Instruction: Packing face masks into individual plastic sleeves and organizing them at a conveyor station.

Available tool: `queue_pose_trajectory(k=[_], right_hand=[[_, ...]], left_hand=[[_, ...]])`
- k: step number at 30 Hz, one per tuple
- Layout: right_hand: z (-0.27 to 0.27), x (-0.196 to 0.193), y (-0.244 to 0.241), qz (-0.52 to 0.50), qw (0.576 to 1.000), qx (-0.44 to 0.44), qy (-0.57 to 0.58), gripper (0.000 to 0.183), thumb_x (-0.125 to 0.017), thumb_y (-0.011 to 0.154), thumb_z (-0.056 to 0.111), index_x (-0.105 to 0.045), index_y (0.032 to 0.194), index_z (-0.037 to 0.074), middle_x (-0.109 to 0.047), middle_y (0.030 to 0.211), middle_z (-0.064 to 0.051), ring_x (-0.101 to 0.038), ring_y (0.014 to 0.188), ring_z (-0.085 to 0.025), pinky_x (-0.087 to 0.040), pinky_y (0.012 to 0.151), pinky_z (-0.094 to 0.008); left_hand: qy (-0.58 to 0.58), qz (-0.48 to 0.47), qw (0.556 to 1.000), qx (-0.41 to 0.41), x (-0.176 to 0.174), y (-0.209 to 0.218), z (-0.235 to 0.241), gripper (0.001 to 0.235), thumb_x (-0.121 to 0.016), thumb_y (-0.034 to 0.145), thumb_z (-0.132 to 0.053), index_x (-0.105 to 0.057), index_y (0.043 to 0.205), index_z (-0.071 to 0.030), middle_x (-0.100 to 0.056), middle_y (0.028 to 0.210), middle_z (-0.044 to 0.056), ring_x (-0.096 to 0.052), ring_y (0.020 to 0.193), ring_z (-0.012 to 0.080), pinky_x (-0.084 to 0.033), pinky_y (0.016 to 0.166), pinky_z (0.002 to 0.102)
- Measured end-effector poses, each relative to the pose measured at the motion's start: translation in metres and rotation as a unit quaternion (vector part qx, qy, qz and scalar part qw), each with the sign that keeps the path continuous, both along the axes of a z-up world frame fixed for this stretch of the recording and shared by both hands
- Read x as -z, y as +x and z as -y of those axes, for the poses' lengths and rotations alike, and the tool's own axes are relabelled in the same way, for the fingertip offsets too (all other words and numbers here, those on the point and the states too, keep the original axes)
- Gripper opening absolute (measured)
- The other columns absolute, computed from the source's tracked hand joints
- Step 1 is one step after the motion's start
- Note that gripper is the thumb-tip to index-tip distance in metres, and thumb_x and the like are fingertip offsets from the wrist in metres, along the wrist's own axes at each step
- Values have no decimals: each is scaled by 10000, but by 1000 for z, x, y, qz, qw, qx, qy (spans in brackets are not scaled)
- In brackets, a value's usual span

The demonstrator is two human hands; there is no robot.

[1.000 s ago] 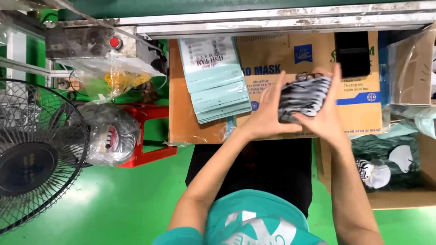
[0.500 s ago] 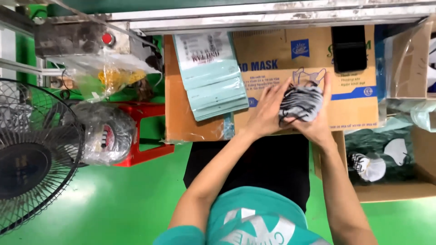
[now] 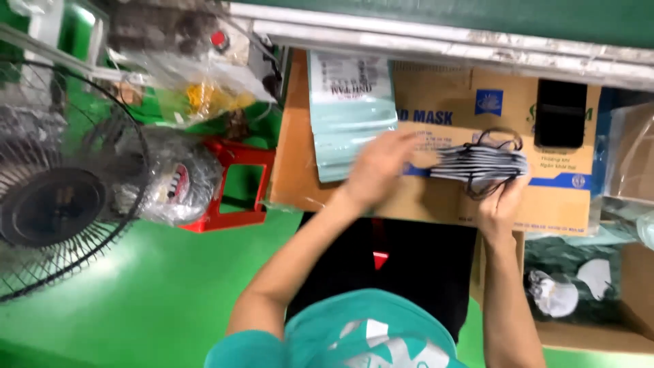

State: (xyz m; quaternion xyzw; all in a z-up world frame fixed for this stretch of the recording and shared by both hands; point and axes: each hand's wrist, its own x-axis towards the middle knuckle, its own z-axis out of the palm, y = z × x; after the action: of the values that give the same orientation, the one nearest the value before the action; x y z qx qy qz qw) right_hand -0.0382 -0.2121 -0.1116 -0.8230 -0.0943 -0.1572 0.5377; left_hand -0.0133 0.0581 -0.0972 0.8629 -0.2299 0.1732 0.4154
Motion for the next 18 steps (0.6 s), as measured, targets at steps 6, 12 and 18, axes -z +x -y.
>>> queue_pose_trajectory(k=[6,12,18], right_hand=[[-34,-26,33,37,994,44,-89,264,-498,1105,9,-529,1365,-21,-615,1233,-141,-563,1148,-214,-455,1032,-332],[-72,-4,65,-62,989,16,131,143,-595,1134,63,-614,1264,6,-614,993,1,-525,877,-59,-432,792,-204],[-135,-43,74,-147,963,-90,207,238,-652,982,45,-633,1218,15,-697,1044,3,-631,958,-61,-507,863,-215]], left_hand=[[182,45,979,-80,-6,61,-86,154,-681,816,-110,-656,961,-65,-641,1029,87,-624,1027,304,-527,832,436],[334,71,940,-30,20,79,-82,93,-635,807,-90,-629,894,-57,-588,955,81,-626,988,252,-548,781,350],[146,142,976,-81,-26,53,-69,93,-641,833,-58,-618,919,-33,-578,931,102,-611,888,282,-528,732,401]])
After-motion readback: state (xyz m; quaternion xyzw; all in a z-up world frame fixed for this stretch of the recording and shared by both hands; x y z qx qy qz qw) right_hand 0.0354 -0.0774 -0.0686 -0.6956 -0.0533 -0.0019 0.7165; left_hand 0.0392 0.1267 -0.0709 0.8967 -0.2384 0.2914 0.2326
